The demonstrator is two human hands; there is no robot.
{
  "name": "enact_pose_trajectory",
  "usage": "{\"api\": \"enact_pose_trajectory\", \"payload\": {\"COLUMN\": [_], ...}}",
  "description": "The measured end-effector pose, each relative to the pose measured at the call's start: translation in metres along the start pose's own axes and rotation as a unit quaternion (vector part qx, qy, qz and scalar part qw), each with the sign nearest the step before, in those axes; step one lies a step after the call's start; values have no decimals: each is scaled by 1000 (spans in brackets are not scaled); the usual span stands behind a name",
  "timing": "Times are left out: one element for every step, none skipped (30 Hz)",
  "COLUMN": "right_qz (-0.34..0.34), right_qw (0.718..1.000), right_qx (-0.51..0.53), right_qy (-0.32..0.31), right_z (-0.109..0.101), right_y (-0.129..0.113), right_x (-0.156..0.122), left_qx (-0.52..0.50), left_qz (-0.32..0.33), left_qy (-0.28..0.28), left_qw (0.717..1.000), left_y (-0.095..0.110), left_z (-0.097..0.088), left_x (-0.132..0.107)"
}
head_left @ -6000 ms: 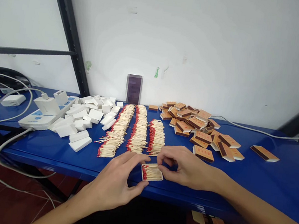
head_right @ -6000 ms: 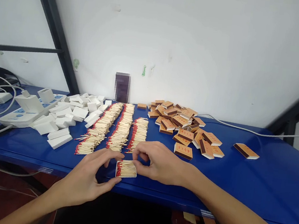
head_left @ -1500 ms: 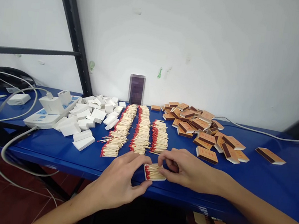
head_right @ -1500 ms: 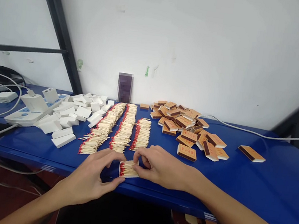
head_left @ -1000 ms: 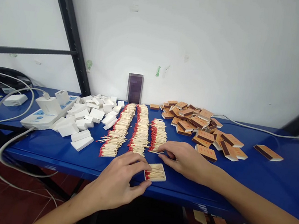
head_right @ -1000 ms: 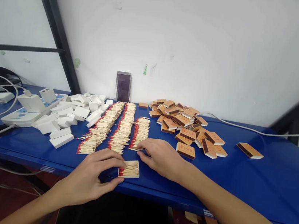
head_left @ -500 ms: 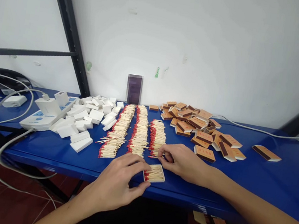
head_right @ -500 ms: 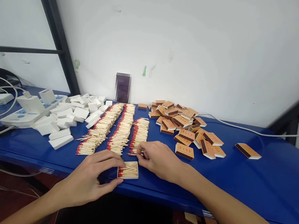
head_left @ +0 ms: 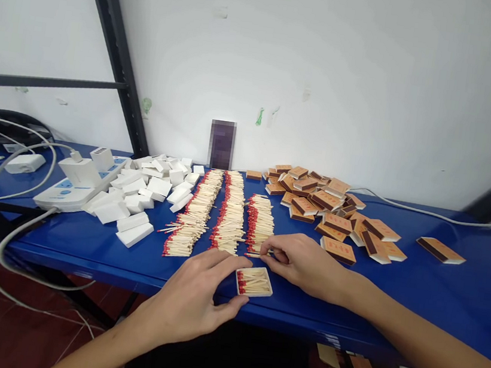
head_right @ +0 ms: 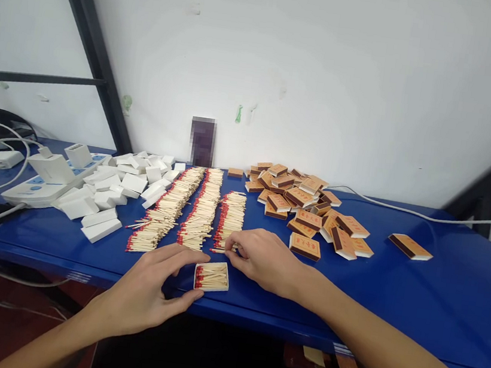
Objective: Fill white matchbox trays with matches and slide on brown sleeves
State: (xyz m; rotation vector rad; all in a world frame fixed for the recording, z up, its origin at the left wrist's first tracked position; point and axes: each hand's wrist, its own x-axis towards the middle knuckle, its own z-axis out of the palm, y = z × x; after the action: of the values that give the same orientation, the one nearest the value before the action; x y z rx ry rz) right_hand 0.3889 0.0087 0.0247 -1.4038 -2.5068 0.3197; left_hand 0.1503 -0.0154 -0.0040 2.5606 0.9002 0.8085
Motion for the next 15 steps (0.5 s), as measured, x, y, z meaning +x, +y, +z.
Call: {"api": "enact_pose_trajectory", "payload": {"right_qz": [-2, -4, -6, -6, -6, -6, -6, -6, -6, -6, -7, -8, -7, -5, -3], "right_qw": [1000, 1000, 1000, 1000, 1000, 1000, 1000, 1000, 1000, 1000, 1000, 1000, 1000, 1000, 1000], "right_qx": [0, 1, 3, 4, 5, 6, 6, 7, 8, 10, 10, 10, 9, 7, 6], "right_qy": [-4, -7, -9, -8, -7, -6, -6, -8, -9, -11, -13, -13, -14, -17, -21], "right_z": [0, 0, 0, 0, 0, 0, 0, 0, 0, 0, 0, 1, 1, 2, 2], "right_y": [-1, -1, -2, -3, -3, -3, -4, -4, -3, -3, -3, -2, -2, -1, -1], "right_x": [0, 0, 0, 0, 0, 0, -1, -1, -1, -1, -1, 0, 0, 0, 0], "left_qx": [3, 6, 8, 9, 8, 6, 4, 1, -1, -4, -6, -7, -8, -9, -9], "left_qz": [-4, -7, -10, -11, -11, -13, -15, -19, -26, -33, -40, -46, -49, -51, -50], "left_qy": [1, 1, 1, 0, -1, -3, -5, -7, -10, -12, -13, -12, -12, -12, -11], "left_qw": [1000, 1000, 1000, 1000, 1000, 1000, 1000, 1000, 1000, 999, 999, 999, 999, 999, 999], "left_y": [0, 0, 0, 0, 0, 1, 1, 1, 2, 2, 3, 3, 3, 3, 3], "left_z": [1, 1, 1, 1, 1, 1, 0, 0, -1, -1, -1, -2, -2, -2, -2], "left_x": [0, -1, -1, -1, -1, -1, -1, 0, 0, 0, 0, 0, 0, 1, 1]}}
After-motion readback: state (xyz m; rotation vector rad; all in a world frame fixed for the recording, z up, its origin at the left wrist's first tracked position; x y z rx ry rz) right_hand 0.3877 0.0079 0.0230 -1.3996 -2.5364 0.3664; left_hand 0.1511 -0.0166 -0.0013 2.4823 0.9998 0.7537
